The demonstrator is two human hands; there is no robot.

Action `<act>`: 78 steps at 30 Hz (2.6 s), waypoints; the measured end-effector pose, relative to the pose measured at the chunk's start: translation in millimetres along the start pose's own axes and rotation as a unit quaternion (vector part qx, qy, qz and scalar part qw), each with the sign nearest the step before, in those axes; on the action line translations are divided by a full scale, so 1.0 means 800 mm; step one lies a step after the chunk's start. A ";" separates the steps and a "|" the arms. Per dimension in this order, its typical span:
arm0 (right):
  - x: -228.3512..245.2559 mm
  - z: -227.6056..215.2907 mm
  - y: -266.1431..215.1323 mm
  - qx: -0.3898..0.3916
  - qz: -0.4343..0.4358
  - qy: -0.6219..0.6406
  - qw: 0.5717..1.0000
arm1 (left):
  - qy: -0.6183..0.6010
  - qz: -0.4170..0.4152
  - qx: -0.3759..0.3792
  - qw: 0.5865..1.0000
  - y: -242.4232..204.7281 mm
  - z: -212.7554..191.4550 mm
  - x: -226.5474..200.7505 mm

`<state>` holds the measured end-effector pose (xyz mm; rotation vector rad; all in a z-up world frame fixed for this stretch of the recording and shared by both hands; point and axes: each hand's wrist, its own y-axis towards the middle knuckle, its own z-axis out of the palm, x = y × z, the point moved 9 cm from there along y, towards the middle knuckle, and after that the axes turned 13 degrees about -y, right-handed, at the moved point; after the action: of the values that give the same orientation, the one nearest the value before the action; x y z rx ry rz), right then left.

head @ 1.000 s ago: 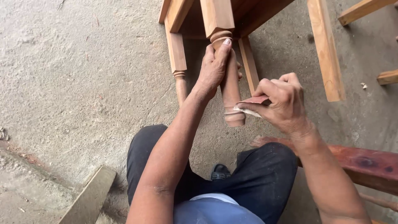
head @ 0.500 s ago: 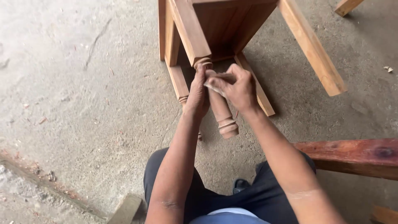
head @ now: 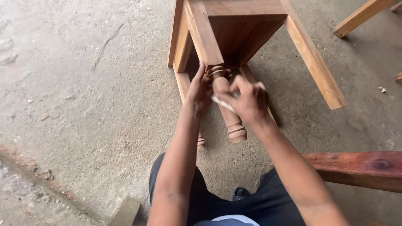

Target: The person sits on the floor with an upside-down wooden chair and sands its turned legs by hand using sandpaper. They reposition the chair and work on different legs, rubbing the sandpaper along the wood, and finish by folding the sandpaper.

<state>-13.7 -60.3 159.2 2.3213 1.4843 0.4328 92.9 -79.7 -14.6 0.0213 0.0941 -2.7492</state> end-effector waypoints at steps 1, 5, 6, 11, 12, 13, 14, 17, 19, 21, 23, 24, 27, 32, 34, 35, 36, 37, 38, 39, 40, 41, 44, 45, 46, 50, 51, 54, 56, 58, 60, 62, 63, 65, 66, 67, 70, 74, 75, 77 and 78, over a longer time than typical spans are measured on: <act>-0.005 0.012 -0.020 0.086 0.011 -0.012 0.996 | 0.006 -0.022 0.011 1.000 0.011 -0.006 -0.001; 0.018 0.014 -0.063 0.128 -0.112 -0.117 0.978 | 0.006 -0.031 0.070 0.997 0.036 -0.017 0.002; 0.022 0.030 -0.041 0.136 -0.112 -0.116 0.977 | 0.000 -0.031 0.064 0.997 0.024 -0.021 0.005; 0.039 0.044 0.048 0.074 -0.140 -0.194 0.968 | 0.066 0.035 -0.017 0.997 0.021 -0.009 -0.024; 0.033 0.035 0.027 0.076 -0.138 -0.195 0.968 | 0.065 0.032 -0.017 0.997 0.023 -0.012 -0.023; 0.028 0.031 0.008 0.098 -0.148 -0.200 0.964 | 0.070 0.028 -0.010 0.997 0.026 -0.013 -0.021; 0.023 0.027 -0.013 0.120 -0.159 -0.204 0.959 | 0.075 0.025 -0.002 0.997 0.029 -0.015 -0.020; 0.029 0.031 -0.018 0.185 -0.176 -0.216 0.942 | 0.087 0.043 0.005 0.995 0.033 -0.018 -0.022; 0.035 0.054 0.017 0.163 -0.182 -0.220 0.944 | 0.105 0.048 -0.004 0.993 0.027 -0.024 -0.022; 0.041 0.061 0.043 0.131 -0.187 -0.229 0.946 | 0.127 0.055 -0.002 0.990 0.027 -0.019 -0.024; 0.045 0.059 0.053 0.095 -0.177 -0.242 0.949 | 0.117 0.064 -0.001 0.991 0.027 -0.019 -0.028; 0.046 0.049 0.032 0.093 -0.172 -0.242 0.950 | 0.120 0.061 0.001 0.991 0.024 -0.010 -0.033; 0.050 0.041 -0.019 0.172 -0.186 -0.253 0.934 | 0.110 0.043 -0.019 0.993 0.022 -0.010 -0.033; 0.063 0.080 0.025 0.110 -0.254 -0.324 0.905 | 0.089 0.050 -0.003 0.995 0.023 -0.020 -0.027; 0.068 0.070 0.032 0.074 -0.258 -0.325 0.907 | 0.091 0.048 -0.002 0.995 0.023 -0.011 -0.034; 0.072 0.065 0.033 0.048 -0.265 -0.325 0.907 | 0.086 0.044 -0.009 0.995 0.022 -0.012 -0.033; 0.068 0.052 0.012 0.049 -0.263 -0.328 0.906 | 0.086 0.042 -0.007 0.995 0.023 -0.008 -0.034; 0.069 0.043 -0.015 0.062 -0.285 -0.298 0.909 | 0.073 0.038 -0.009 0.997 0.021 -0.009 -0.031; 0.070 0.033 -0.042 0.075 -0.306 -0.266 0.911 | 0.061 0.034 -0.012 0.997 0.019 -0.010 -0.028; 0.075 0.029 -0.032 0.078 -0.309 -0.265 0.910 | 0.057 0.036 -0.015 0.998 0.025 -0.018 -0.027; 0.081 0.027 -0.023 0.095 -0.319 -0.262 0.906 | 0.054 0.049 -0.008 0.997 0.031 -0.021 -0.027; 0.087 0.026 -0.018 0.111 -0.321 -0.258 0.905 | 0.057 0.057 -0.002 0.997 0.034 -0.027 -0.026; 0.074 0.046 0.020 0.057 -0.300 -0.269 0.913 | 0.054 0.062 0.004 0.997 0.023 -0.012 -0.025; 0.073 0.035 0.010 0.054 -0.298 -0.271 0.914 | 0.057 0.060 0.007 0.997 0.024 -0.007 -0.026; 0.071 0.029 0.000 0.068 -0.291 -0.252 0.920 | 0.058 0.062 0.005 0.996 0.026 -0.005 -0.029; 0.039 0.028 -0.034 0.197 -0.281 -0.201 0.917 | 0.015 0.082 0.026 0.996 0.038 -0.017 -0.016; 0.044 0.030 -0.026 0.199 -0.277 -0.200 0.918 | 0.016 0.079 0.024 0.996 0.032 -0.017 -0.013; 0.046 0.017 -0.007 0.172 -0.261 -0.215 0.925 | 0.014 0.105 0.053 0.993 0.023 0.010 -0.015; 0.037 0.014 -0.012 0.177 -0.237 -0.199 0.934 | 0.053 0.121 0.030 0.991 0.018 0.018 -0.024; 0.010 0.025 -0.027 0.206 -0.220 -0.161 0.940 | 0.064 0.122 0.023 0.990 0.027 0.007 -0.024; 0.004 0.034 -0.032 0.235 -0.199 -0.123 0.943 | 0.076 0.119 0.017 0.990 0.032 -0.002 -0.020; 0.019 0.027 -0.017 0.184 -0.158 -0.123 0.963 | 0.086 0.118 0.022 0.989 0.034 -0.007 -0.018; 0.019 0.026 -0.017 0.180 -0.156 -0.123 0.963 | 0.089 0.117 0.025 0.989 0.036 -0.002 -0.021; 0.008 0.030 -0.022 0.203 -0.104 -0.155 0.961 | 0.089 0.116 0.002 0.989 0.037 -0.003 -0.024; 0.003 0.030 -0.031 0.206 -0.101 -0.153 0.961 | 0.090 0.112 -0.001 0.990 0.035 -0.006 -0.024; -0.015 0.035 -0.039 0.253 -0.047 -0.120 0.959 | 0.094 0.115 0.000 0.989 0.037 -0.007 -0.024; -0.011 0.031 -0.041 0.278 0.031 -0.091 0.956 | 0.100 0.114 0.004 0.988 0.032 -0.005 -0.021; -0.008 0.015 -0.042 0.232 0.038 -0.094 0.967 | 0.101 0.113 0.001 0.988 0.027 0.003 -0.028; -0.012 0.016 -0.047 0.235 0.036 -0.095 0.967 | 0.099 0.115 0.000 0.988 0.029 0.000 -0.028; -0.035 0.027 -0.066 0.305 0.106 -0.052 0.945 | 0.084 0.103 -0.008 0.991 0.036 -0.006 -0.024; -0.028 0.032 -0.062 0.307 0.105 -0.053 0.945 | 0.082 0.103 -0.009 0.991 0.037 -0.012 -0.021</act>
<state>-51.8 -64.4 113.0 2.9386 1.4719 -0.1360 119.6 -99.8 -25.2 0.2385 0.1528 -2.5351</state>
